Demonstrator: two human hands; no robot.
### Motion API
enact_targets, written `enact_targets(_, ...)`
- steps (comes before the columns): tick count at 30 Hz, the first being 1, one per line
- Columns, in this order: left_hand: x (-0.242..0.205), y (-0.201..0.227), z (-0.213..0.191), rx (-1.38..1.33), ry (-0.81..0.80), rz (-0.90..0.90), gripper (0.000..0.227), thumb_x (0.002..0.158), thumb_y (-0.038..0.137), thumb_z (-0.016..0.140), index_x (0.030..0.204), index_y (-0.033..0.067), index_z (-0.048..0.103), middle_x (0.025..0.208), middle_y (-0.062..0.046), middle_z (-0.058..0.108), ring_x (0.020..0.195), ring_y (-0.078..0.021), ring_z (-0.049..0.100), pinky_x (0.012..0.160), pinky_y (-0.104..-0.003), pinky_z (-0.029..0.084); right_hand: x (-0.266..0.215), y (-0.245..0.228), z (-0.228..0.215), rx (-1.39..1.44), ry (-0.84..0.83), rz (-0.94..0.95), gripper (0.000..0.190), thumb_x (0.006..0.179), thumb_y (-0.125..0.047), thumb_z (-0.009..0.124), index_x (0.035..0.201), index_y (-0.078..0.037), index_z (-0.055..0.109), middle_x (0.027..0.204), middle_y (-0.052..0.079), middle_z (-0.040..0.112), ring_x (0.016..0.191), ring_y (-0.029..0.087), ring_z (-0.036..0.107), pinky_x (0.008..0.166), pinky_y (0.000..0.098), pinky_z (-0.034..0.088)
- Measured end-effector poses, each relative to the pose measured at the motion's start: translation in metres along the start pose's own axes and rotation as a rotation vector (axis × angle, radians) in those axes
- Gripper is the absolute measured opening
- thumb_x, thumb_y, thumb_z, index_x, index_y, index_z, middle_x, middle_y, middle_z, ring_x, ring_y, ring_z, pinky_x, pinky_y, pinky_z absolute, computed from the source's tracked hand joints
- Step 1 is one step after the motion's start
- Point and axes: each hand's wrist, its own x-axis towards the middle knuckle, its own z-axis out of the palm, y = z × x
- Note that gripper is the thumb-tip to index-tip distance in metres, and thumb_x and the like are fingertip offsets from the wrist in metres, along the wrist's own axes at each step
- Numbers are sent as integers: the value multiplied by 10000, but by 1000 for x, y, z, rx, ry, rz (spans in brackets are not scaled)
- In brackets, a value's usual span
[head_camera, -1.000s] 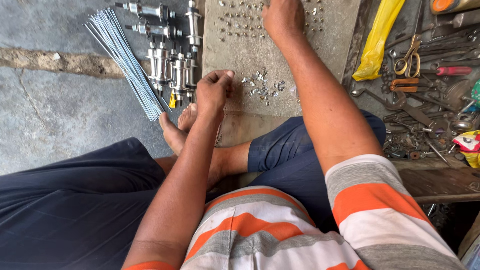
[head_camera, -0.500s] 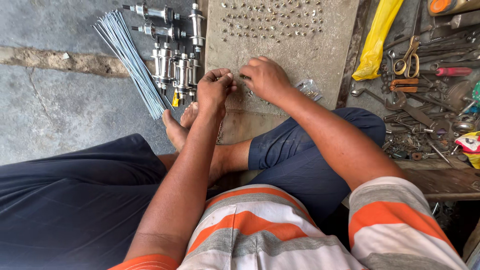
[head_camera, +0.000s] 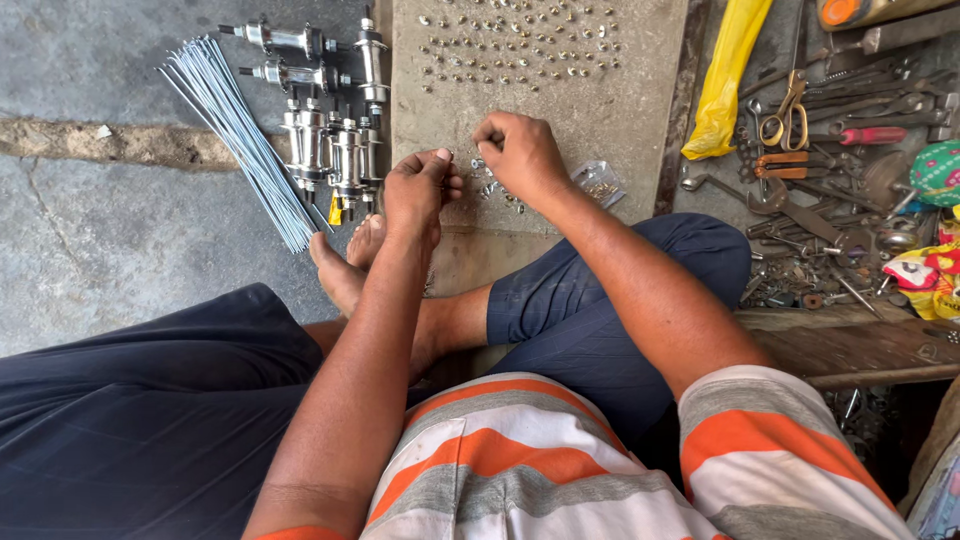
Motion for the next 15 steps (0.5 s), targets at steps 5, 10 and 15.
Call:
enact_targets(5,0,-1,-4,-7,-18,27,131,980,131,679,969,1,672,779,-58,678,643,-139,636,584,-267,552,7,3,-6,246,19,68,72,940,-53,717,1011,-67,721,916,23,763,821,106,722,734,257,600)
enact_targets(10,-2,-1,4,20,-75,81,157,973,147,687,979,-10,678,768,-61,675,636,-137,632,571,-269,549,1,-2,-12,391,-4,38,83,924,-59,728,1006,-61,718,911,7,746,817,81,698,739,253,583)
enact_targets(15,-2,-1,6,19,-95,111,165,976,148,690,983,-16,674,773,-63,676,639,-138,627,576,-273,548,-1,-18,-4,276,29,12,76,912,-83,736,980,-55,713,886,3,752,800,78,706,743,258,581)
